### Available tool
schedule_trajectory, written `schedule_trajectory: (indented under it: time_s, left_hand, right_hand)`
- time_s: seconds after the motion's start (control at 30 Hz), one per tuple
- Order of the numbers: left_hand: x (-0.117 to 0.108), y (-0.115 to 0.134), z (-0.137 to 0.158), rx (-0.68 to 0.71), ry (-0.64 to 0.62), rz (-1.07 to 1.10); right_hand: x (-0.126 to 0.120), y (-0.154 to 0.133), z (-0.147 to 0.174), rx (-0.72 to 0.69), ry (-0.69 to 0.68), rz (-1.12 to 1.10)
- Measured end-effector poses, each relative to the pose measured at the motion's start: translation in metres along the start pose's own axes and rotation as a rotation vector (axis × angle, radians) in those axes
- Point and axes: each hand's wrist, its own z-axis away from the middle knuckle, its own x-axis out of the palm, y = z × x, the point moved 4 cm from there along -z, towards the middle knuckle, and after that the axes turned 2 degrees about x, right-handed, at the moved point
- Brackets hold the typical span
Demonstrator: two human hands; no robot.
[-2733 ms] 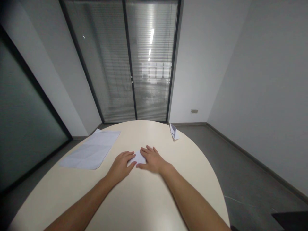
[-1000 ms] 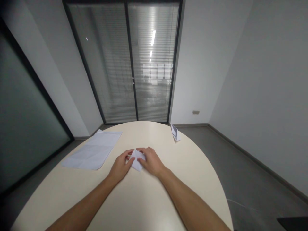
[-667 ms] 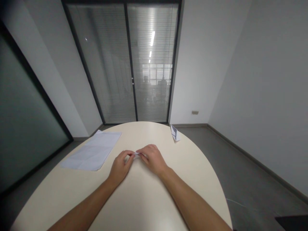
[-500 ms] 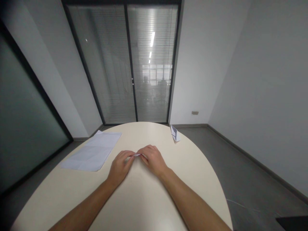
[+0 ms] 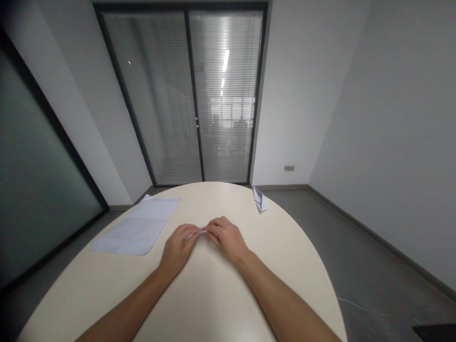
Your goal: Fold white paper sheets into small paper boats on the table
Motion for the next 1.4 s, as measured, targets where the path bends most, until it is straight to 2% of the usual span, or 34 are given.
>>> schedule_trajectory:
  time_s: [0.4,0.57,0.7,0.87,1.17,1.4]
  left_hand:
    - [-0.004,-0.007,-0.002,-0.081,0.052,0.077]
    - [-0.006,-0.017,-0.001,-0.131,0.106,0.096]
    - [-0.007,-0.025,-0.001,-0.179,0.150,0.123]
    - [-0.008,-0.037,0.002,-0.279,0.218,0.202]
    - [-0.013,-0.058,0.009,-0.482,0.324,0.360]
    - [-0.008,-0.071,0.014,-0.610,0.375,0.481]
  right_hand:
    - [-0.002,0.016,0.001,0.076,0.058,-0.050]
    - [-0.001,0.026,0.003,0.169,0.101,-0.191]
    - [0.000,0.038,0.003,0.261,0.121,-0.214]
    - [0.002,0.048,0.004,0.344,0.151,-0.253]
    - [0.014,0.069,0.006,0.472,0.269,-0.463]
    - [0.017,0.072,0.007,0.552,0.302,-0.626]
